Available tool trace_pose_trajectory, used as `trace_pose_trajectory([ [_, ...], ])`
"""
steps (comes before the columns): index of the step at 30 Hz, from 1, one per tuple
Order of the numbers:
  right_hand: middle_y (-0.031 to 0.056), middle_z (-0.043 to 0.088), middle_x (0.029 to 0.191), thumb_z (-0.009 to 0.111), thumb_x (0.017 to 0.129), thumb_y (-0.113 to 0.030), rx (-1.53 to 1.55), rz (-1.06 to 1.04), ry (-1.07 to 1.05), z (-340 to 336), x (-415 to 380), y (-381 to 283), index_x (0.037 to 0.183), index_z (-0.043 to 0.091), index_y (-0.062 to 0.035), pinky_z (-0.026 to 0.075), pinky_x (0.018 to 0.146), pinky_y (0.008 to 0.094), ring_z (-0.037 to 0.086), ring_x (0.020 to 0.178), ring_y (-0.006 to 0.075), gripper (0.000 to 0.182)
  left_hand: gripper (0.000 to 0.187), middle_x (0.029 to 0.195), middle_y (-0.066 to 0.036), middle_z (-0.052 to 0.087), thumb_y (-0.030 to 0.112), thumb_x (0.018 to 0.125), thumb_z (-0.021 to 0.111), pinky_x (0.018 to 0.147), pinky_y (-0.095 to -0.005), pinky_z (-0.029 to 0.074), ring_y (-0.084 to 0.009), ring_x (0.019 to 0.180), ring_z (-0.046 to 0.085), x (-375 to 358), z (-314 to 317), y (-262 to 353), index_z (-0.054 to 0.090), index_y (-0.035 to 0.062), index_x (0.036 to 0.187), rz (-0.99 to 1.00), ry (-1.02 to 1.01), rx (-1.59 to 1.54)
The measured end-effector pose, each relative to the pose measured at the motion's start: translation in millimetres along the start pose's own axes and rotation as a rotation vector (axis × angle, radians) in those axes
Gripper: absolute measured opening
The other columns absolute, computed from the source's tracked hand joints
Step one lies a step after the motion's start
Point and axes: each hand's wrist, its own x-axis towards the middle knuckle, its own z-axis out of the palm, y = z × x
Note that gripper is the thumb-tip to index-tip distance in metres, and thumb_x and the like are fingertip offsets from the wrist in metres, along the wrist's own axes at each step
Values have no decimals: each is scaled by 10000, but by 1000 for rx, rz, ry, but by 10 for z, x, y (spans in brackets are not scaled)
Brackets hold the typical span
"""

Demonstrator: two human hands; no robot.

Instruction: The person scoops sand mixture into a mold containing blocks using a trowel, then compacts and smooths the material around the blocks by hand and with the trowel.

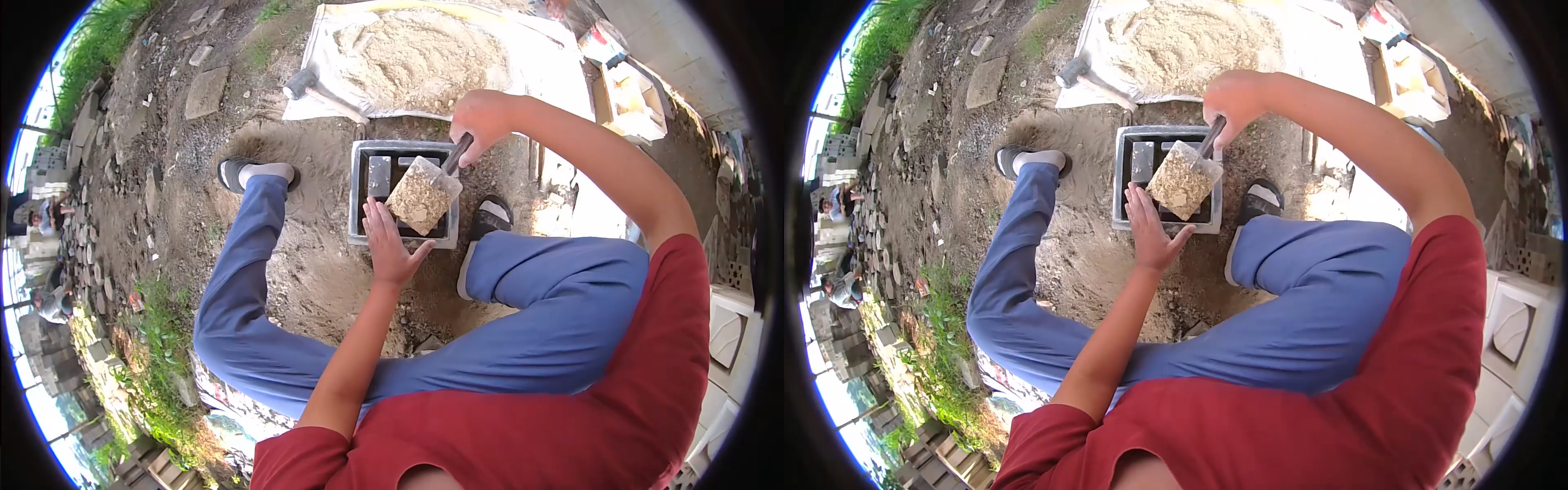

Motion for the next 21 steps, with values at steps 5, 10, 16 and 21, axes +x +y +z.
trace_pose_trajectory([
  [5, 122, 652, 634, 841, 713, -604, -151, -143, 19, 44, 141, -13, 691, 717, -47, 517, 635, 491, 677, 668, 358, 571, 1440, 1727, -362, 130, 753, 767, 806, 1313, -575, 123, -490, 1626, 123, -17, 47, 201, 96, -143, 1644, -55, 17, 147],
  [10, 124, 684, 689, 854, 685, -596, -277, -210, -46, 20, 327, -14, 745, 742, -58, 518, 628, 496, 692, 714, 364, 553, 1435, 1711, -363, 199, 737, 750, 828, 1311, -570, 142, -481, 1617, 176, 22, 151, 232, 134, -150, 1638, -112, 62, 201],
  [16, 81, 702, 718, 806, 742, -611, -398, -173, 57, 102, 525, -70, 754, 750, -86, 443, 906, 467, 694, 843, 285, 529, 1423, 1699, -327, 278, 754, 747, 817, 1308, -560, 173, -443, 1611, 237, 34, 182, 260, 160, -135, 1642, -136, 91, 278],
  [21, 67, 701, 716, 786, 745, -657, -444, -262, 179, -29, 574, -280, 740, 773, -92, 370, 996, 467, 683, 873, 262, 566, 1404, 1693, -318, 301, 742, 753, 819, 1299, -562, 192, -446, 1603, 255, 35, 201, 271, 168, -121, 1649, -139, 124, 258],
])
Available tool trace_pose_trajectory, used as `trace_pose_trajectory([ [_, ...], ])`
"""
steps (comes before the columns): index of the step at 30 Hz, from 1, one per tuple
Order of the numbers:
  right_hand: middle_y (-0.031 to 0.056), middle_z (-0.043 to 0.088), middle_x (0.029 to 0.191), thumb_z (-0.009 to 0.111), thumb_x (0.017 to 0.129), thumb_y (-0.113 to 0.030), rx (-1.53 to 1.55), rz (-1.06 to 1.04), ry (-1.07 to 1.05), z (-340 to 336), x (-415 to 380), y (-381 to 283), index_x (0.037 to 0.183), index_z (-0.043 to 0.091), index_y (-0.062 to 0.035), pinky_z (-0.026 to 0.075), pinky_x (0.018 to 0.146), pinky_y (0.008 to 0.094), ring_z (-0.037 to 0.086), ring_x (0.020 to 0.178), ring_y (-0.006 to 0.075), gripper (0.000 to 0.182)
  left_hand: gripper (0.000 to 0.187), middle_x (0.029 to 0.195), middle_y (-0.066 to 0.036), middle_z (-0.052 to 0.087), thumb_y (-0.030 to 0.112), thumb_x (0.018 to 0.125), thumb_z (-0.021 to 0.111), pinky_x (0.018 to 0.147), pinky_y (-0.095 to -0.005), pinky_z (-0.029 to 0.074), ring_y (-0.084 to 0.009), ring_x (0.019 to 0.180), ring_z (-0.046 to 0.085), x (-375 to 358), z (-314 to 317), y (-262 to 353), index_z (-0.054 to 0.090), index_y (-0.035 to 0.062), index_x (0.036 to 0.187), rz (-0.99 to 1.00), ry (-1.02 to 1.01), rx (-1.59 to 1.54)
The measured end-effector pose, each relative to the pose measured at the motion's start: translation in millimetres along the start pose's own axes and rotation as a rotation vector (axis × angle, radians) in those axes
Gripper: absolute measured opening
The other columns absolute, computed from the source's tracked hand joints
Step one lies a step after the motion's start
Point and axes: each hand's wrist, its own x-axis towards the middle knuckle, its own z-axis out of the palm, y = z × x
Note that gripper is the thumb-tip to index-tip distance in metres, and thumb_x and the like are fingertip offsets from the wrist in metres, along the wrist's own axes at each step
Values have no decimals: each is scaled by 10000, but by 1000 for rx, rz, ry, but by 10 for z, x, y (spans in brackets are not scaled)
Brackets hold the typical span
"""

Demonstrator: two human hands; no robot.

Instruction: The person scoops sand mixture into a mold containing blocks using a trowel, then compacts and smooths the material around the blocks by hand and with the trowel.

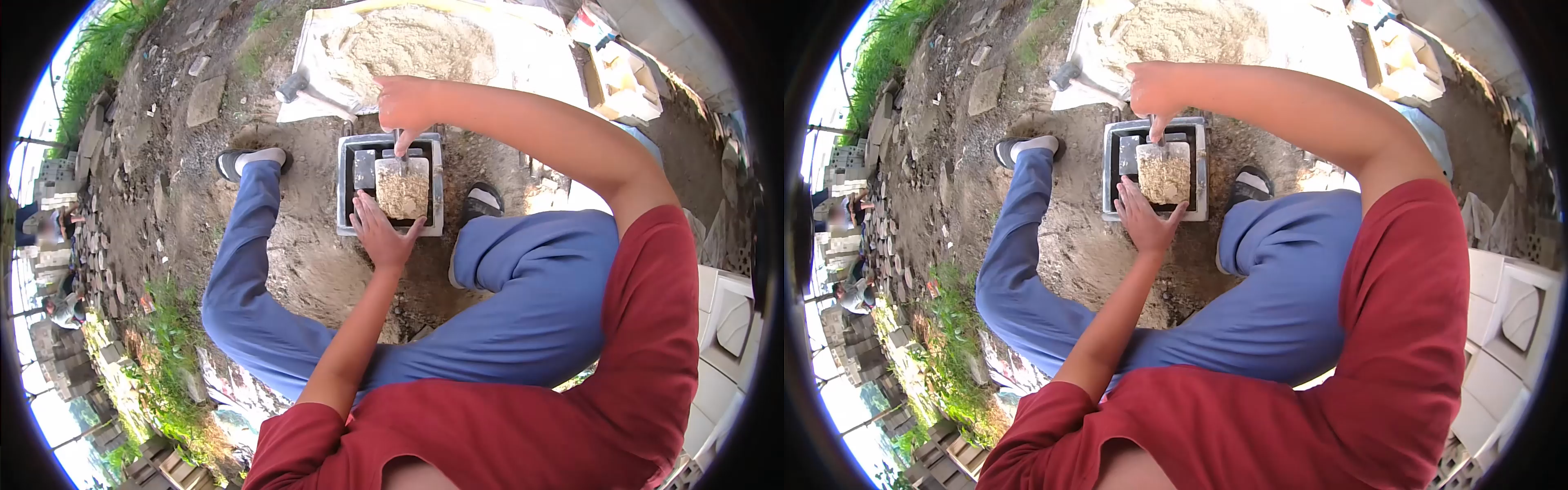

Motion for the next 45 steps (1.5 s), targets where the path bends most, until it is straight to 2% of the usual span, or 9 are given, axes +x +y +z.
trace_pose_trajectory([
  [8, 85, 733, 750, 772, 739, -694, -86, -74, 20, -93, 177, -110, 739, 809, -110, 314, 1155, 498, 712, 924, 261, 585, 1379, 1684, -319, 318, 723, 766, 821, 1293, -568, 196, -452, 1594, 274, -20, 50, -33, 174, -113, 1652, -2, 38, -46],
  [14, 98, 755, 782, 765, 757, -693, -69, -20, -93, -166, 185, -154, 758, 821, -117, 283, 1187, 520, 725, 912, 267, 579, 1352, 1692, -297, 321, 686, 769, 835, 1290, -580, 194, -441, 1600, 268, -28, 28, -15, 178, -90, 1660, -1, 24, -52],
  [16, 93, 749, 764, 765, 761, -690, -90, -42, -25, -132, 135, -196, 750, 817, -115, 291, 1172, 514, 722, 893, 270, 577, 1340, 1705, -282, 308, 647, 766, 853, 1289, -590, 191, -431, 1606, 261, -35, 21, -3, 175, -79, 1665, -4, 22, -62],
  [24, 88, 738, 724, 765, 780, -679, -67, -28, 37, -109, 64, -215, 731, 799, -98, 288, 1188, 523, 729, 884, 275, 584, 1346, 1712, -271, 307, 669, 772, 836, 1273, -616, 210, -424, 1608, 264, -44, 70, -43, 166, -72, 1674, 1, 3, -5],
  [26, 104, 745, 749, 759, 790, -680, -44, 9, -100, -170, 43, -178, 747, 804, -93, 256, 1230, 531, 734, 904, 282, 591, 1346, 1710, -275, 307, 697, 779, 819, 1279, -608, 197, -423, 1610, 258, -45, 101, -69, 166, -68, 1674, 17, 20, -1],
  [28, 105, 742, 745, 761, 788, -676, -44, 15, -75, -133, 12, -227, 747, 804, -91, 263, 1221, 525, 731, 896, 283, 588, 1348, 1708, -279, 307, 725, 786, 801, 1286, -599, 184, -422, 1612, 253, -40, 90, -59, 165, -64, 1674, 31, 43, 1],
  [37, 91, 735, 733, 778, 764, -678, -43, 38, -41, -149, -51, -156, 742, 800, -88, 290, 1187, 500, 720, 879, 279, 590, 1486, 1739, -277, 223, 753, 653, 863, 1293, -652, 125, -386, 1638, 199, 86, -122, 41, 159, -74, 1668, -35, -122, 95],
  [42, 84, 736, 741, 794, 754, -671, -39, 74, -92, -208, -33, -158, 742, 798, -92, 287, 1187, 488, 717, 881, 273, 579, 1548, 1743, -299, 179, 696, 620, 919, 1308, -616, 110, -408, 1642, 163, 281, -177, -109, 97, -96, 1666, 246, -235, -7],
  [45, 82, 735, 739, 786, 767, -674, -67, 77, -87, -209, -23, -156, 744, 798, -96, 280, 1193, 493, 718, 886, 266, 578, 1566, 1741, -302, 179, 650, 597, 951, 1316, -588, 130, -409, 1633, 190, 370, -189, -110, 86, -107, 1661, 203, -233, -82],
])
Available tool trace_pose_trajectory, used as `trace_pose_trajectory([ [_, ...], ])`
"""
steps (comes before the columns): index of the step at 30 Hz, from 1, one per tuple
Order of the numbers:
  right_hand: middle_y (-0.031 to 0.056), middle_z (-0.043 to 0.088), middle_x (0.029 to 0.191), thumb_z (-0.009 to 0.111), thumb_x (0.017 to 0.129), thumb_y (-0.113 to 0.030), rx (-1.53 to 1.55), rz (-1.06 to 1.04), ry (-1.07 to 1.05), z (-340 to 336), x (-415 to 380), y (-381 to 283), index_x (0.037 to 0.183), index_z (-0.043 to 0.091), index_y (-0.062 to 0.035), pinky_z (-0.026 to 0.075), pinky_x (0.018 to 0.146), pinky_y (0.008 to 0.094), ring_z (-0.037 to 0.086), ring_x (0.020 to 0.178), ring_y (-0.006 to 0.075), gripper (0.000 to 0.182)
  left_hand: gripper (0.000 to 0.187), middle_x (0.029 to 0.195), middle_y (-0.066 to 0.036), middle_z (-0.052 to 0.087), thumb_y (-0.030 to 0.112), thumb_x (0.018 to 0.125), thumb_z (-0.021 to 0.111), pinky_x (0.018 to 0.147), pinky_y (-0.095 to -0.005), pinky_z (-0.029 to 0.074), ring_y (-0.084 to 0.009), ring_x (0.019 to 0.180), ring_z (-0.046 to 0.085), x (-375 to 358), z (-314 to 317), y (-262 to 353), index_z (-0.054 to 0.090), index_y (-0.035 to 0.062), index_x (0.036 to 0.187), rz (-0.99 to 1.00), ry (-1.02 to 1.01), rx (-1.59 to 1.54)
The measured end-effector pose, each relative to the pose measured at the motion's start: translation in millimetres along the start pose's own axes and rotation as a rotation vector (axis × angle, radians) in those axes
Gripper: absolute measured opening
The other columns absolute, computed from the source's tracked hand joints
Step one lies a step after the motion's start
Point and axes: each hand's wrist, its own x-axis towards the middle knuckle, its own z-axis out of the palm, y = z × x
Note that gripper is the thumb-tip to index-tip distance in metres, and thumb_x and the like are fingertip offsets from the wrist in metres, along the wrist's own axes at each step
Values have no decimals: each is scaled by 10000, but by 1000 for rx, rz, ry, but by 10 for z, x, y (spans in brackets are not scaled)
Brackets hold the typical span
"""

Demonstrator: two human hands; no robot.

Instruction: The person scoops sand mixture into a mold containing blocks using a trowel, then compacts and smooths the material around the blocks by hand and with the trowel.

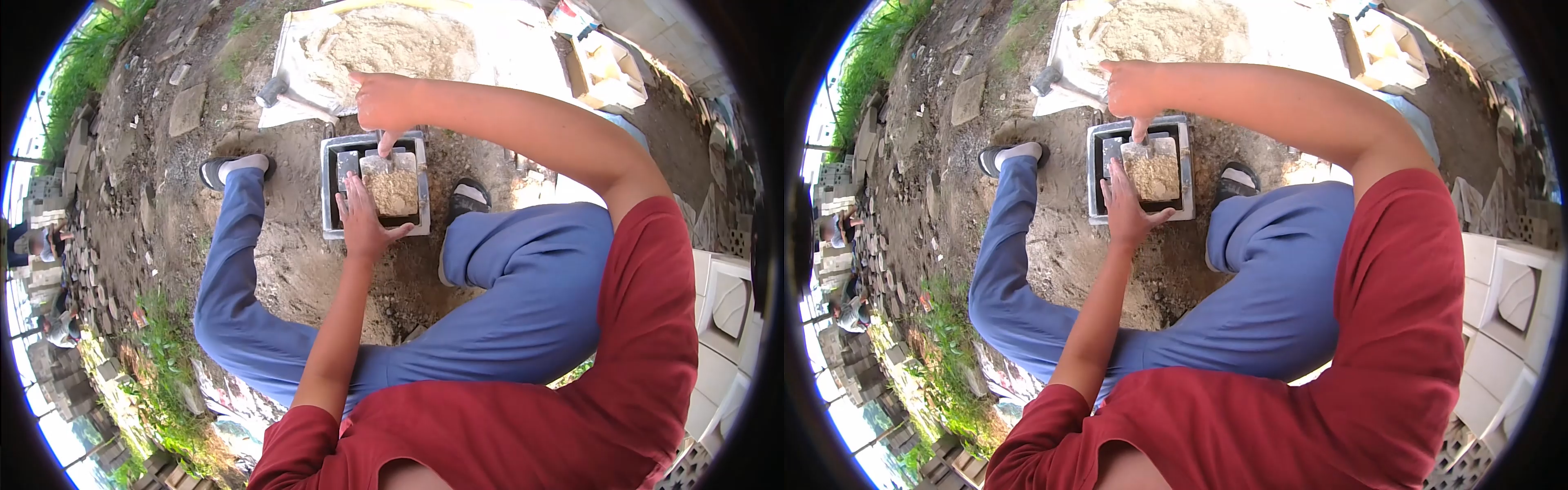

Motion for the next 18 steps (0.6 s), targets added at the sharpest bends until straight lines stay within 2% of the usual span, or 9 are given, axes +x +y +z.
trace_pose_trajectory([
  [3, 81, 737, 747, 773, 785, -681, -7, 8, -40, -69, -13, 9, 747, 799, -97, 269, 1205, 502, 721, 898, 266, 585, 1591, 1720, -327, 215, 611, 560, 982, 1322, -553, 177, -422, 1620, 224, 54, 51, -114, 84, -117, 1655, 18, 95, -74],
  [6, 82, 742, 758, 763, 795, -687, -41, 9, -27, -108, -24, -19, 765, 805, -97, 251, 1230, 514, 725, 919, 270, 592, 1601, 1716, -332, 219, 600, 555, 987, 1325, -535, 185, -416, 1618, 231, 74, 65, -128, 72, -118, 1655, 19, 89, -35],
  [8, 27, 794, 898, 739, 825, -728, -121, 41, -86, -126, -1, -35, 831, 821, -136, 282, 1166, 461, 723, 957, 195, 597, 1597, 1726, -317, 203, 612, 558, 978, 1324, -534, 189, -406, 1614, 241, 65, 59, -117, 77, -119, 1655, 13, 85, -38],
  [9, 27, 794, 898, 739, 825, -728, -121, 41, -84, -132, -4, -35, 831, 821, -136, 282, 1166, 461, 723, 957, 195, 597, 1594, 1737, -302, 187, 625, 561, 970, 1323, -534, 194, -395, 1611, 251, 69, 51, -120, 81, -119, 1655, 10, 80, -38],
  [15, 41, 796, 903, 736, 827, -728, -79, 17, -41, -83, 9, -1, 843, 829, -134, 259, 1221, 507, 733, 985, 225, 602, 1589, 1730, -299, 213, 630, 564, 966, 1323, -532, 199, -392, 1606, 270, 71, 63, -121, 86, -114, 1658, 10, 91, -27],
  [17, 87, 759, 806, 768, 787, -672, -37, 19, -31, -91, 4, 47, 789, 806, -92, 242, 1248, 538, 728, 977, 282, 581, 1588, 1730, -299, 216, 629, 564, 967, 1322, -533, 200, -392, 1605, 272, 63, 70, -111, 87, -111, 1660, 1, 87, -27],
  [18, 87, 759, 806, 768, 787, -672, -39, 19, -32, -86, 4, 40, 789, 806, -92, 242, 1248, 538, 728, 977, 282, 581, 1587, 1729, -298, 220, 628, 565, 967, 1322, -533, 201, -392, 1604, 274, 70, 68, -105, 88, -107, 1662, -8, 87, -25],
])
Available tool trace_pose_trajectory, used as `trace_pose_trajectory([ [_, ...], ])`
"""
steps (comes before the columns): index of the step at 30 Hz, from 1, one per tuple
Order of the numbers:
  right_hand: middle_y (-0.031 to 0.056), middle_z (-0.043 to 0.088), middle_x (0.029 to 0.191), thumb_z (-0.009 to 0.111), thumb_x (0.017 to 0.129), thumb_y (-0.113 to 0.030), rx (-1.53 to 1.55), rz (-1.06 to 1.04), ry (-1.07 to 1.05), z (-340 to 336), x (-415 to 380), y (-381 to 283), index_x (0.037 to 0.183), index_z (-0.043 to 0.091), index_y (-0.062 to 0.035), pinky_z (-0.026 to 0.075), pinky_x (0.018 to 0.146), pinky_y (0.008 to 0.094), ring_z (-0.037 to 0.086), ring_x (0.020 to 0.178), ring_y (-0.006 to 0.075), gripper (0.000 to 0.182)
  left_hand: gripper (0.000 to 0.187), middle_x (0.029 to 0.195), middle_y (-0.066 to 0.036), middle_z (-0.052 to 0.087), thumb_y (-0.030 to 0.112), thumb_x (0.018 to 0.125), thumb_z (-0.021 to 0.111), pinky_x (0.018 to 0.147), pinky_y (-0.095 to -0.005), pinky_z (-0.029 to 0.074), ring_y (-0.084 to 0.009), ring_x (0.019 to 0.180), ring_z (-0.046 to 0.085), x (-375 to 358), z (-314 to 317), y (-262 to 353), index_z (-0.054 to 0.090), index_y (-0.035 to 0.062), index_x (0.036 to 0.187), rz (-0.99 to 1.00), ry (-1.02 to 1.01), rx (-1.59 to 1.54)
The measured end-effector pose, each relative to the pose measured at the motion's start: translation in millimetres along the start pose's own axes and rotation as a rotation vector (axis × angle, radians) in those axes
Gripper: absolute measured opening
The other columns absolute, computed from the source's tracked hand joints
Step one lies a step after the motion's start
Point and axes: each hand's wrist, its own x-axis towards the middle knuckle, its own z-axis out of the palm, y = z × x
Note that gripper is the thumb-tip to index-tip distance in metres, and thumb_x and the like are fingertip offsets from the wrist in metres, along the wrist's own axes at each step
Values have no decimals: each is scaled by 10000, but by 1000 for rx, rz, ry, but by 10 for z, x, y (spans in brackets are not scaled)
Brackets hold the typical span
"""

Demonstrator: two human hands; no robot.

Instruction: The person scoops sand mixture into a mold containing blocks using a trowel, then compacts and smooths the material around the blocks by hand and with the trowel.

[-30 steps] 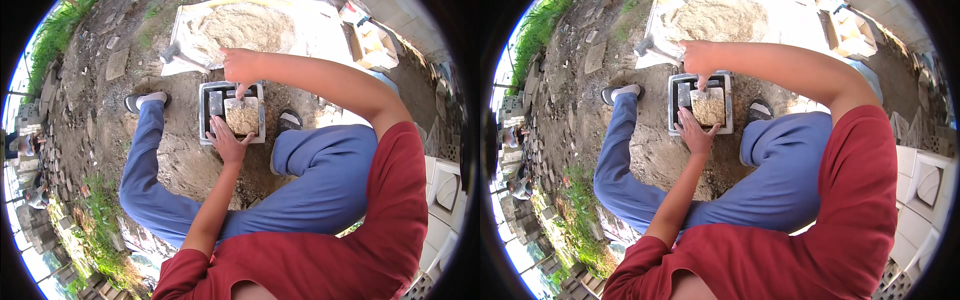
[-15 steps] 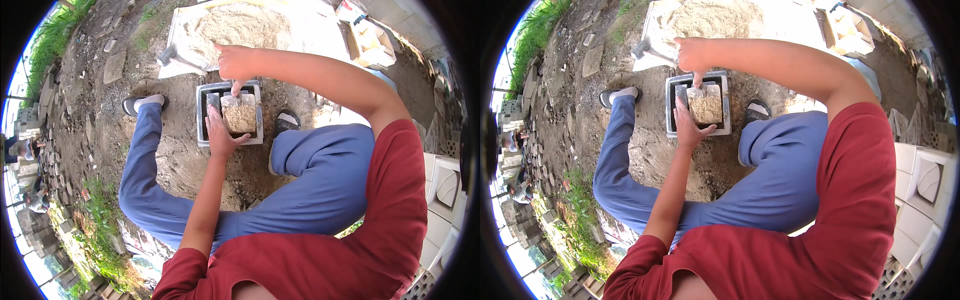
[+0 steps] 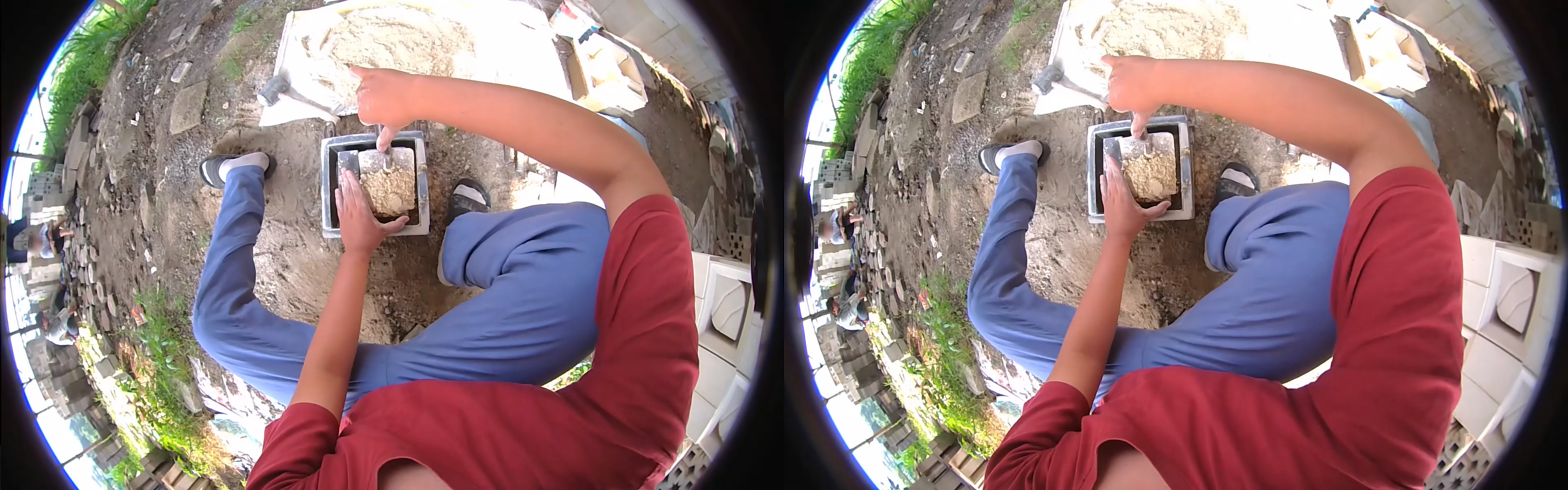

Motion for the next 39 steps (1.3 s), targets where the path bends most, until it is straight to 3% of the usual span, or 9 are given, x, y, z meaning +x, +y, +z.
trace_pose_trajectory([
  [6, 93, 765, 827, 762, 780, -692, -11, 6, 0, 80, 18, -8, 804, 813, -88, 243, 1245, 539, 725, 1008, 275, 606, 1584, 1731, -297, 219, 641, 564, 964, 1323, -532, 196, -382, 1606, 276, 5, 13, -11, 101, -105, 1663, -3, 8, -8],
  [8, 40, 783, 842, 727, 829, -724, -69, -14, 43, 83, 14, 0, 817, 824, -137, 279, 1195, 491, 735, 924, 221, 596, 1582, 1730, -296, 224, 643, 564, 963, 1322, -532, 197, -381, 1605, 278, 12, 7, 0, 104, -105, 1663, -5, 3, -7],
  [11, 40, 785, 852, 724, 827, -727, -67, 9, -17, 86, 0, -7, 806, 819, -132, 286, 1185, 488, 729, 919, 219, 602, 1581, 1727, -295, 233, 649, 563, 961, 1322, -530, 197, -380, 1605, 281, 11, 25, -24, 110, -106, 1662, 0, 4, -3],
  [14, 97, 764, 822, 755, 796, -684, 50, -1, 9, 62, -24, -11, 802, 812, -85, 229, 1260, 546, 727, 986, 280, 601, 1582, 1726, -293, 239, 659, 561, 958, 1323, -528, 195, -378, 1603, 285, 13, 27, -23, 116, -104, 1662, 1, 6, -7],
  [39, 83, 745, 789, 749, 800, -690, 26, 16, -22, 159, -14, 56, 752, 779, -80, 241, 1242, 581, 711, 962, 281, 613, 1587, 1731, -270, 253, 629, 576, 969, 1316, -542, 198, -364, 1612, 277, 6, 38, -19, 69, -77, 1676, -13, -13, 7],
])
